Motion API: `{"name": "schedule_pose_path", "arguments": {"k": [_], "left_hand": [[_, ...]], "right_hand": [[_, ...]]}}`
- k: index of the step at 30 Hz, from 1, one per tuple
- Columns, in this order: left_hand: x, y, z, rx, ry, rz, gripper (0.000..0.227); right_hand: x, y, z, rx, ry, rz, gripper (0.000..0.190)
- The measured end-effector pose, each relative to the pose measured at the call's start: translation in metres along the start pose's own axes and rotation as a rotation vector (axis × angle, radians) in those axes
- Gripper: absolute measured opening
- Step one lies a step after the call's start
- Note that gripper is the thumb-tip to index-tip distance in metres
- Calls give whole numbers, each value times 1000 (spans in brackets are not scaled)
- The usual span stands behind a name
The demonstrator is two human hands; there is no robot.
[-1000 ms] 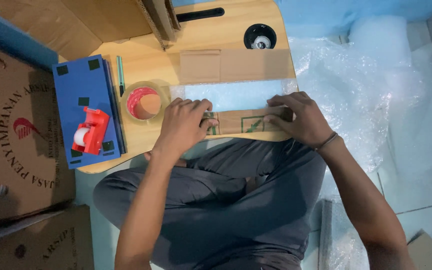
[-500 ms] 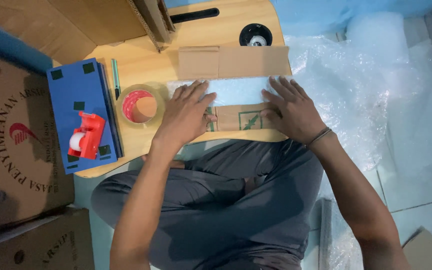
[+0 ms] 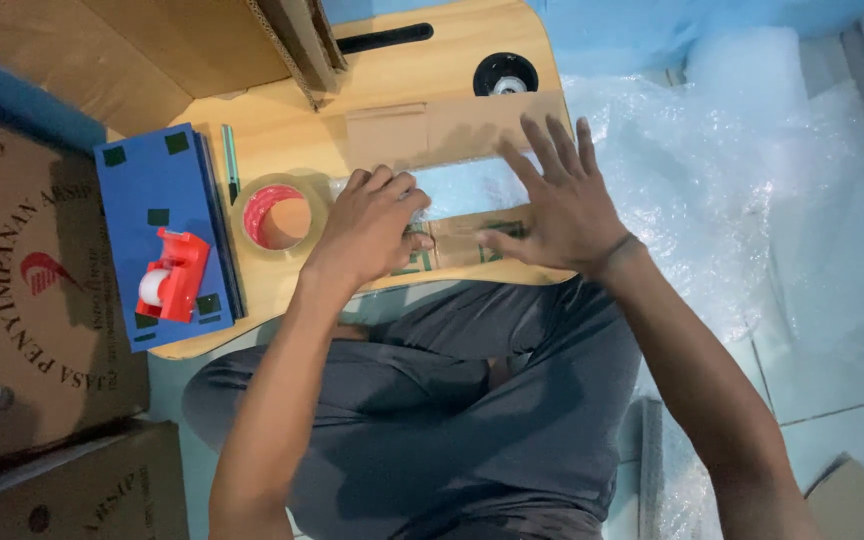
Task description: Wrapping a blue rectangular object in bubble wrap and preparing a cardboard box for shipping using tape.
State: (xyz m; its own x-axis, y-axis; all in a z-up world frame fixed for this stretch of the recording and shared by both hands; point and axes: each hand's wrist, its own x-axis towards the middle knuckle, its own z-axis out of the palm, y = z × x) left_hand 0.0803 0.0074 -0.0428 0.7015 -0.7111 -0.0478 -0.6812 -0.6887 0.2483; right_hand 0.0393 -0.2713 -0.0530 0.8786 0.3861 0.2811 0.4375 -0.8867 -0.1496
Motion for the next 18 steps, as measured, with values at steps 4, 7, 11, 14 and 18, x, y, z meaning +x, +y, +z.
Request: {"name": "schedule_pose_path", "arguments": {"k": [4,7,11,14,18], "left_hand": [[4,-1,3,-53,202,40,43],[12,-7,2,-53,182,30,48],[23,-11,2,-79,124,-29,68],[35,-14,1,1,144,-32,94],[55,-26,4,148,144,-52,153]], "right_hand": [[25,6,35,27,76,4,98],[43,6,47,71,-5,47,117],[49,7,52,26,-89,70,139],[54,17,54,25,-93,47,147],[57,19,51,22,-103,-35,145]]}}
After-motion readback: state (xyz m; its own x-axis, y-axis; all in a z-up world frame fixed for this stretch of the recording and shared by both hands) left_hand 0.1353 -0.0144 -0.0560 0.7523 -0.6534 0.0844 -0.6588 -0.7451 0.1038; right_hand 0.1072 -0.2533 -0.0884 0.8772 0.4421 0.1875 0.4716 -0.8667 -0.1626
